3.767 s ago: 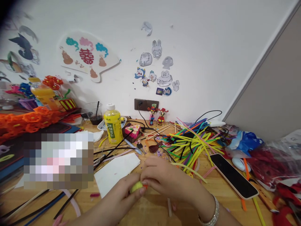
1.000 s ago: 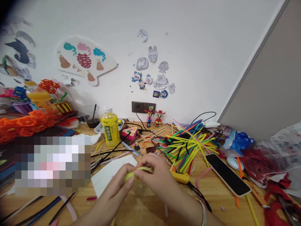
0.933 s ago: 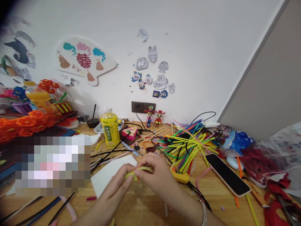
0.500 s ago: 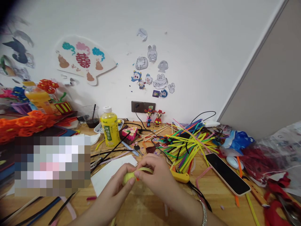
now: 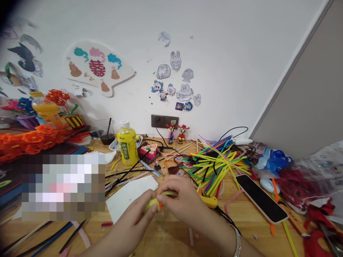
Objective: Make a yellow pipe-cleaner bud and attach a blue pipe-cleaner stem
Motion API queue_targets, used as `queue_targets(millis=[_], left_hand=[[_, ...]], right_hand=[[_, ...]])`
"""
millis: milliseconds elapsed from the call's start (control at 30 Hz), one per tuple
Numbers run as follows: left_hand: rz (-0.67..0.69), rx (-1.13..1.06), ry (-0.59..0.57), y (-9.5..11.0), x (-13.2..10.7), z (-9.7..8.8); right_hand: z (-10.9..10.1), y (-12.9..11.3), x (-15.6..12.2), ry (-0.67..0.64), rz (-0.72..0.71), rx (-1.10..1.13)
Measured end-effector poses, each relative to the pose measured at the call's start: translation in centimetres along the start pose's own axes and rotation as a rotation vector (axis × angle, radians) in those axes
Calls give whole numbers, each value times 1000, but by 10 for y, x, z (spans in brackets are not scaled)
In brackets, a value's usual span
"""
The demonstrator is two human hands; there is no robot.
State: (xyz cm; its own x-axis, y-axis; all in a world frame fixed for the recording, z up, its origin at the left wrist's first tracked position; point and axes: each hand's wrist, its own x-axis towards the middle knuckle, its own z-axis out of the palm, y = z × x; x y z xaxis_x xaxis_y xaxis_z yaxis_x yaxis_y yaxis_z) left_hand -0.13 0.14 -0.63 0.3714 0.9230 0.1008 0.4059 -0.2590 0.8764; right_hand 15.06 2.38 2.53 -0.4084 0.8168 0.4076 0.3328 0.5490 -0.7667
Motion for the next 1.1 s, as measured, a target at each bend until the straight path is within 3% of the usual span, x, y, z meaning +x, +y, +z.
queue_targets(millis=[300, 600, 800, 1100], left_hand=[[24, -11, 46, 3, -5, -2], [34, -159, 141, -1, -2, -1], [61, -178, 142, 5, 1, -5], [13, -86, 208, 5, 0, -5]], right_hand=[[1, 29, 2, -58, 237, 147], [11, 18, -7, -74, -63, -328], [17, 19, -11, -108, -105, -449], [13, 3, -14, -146, -241, -757]])
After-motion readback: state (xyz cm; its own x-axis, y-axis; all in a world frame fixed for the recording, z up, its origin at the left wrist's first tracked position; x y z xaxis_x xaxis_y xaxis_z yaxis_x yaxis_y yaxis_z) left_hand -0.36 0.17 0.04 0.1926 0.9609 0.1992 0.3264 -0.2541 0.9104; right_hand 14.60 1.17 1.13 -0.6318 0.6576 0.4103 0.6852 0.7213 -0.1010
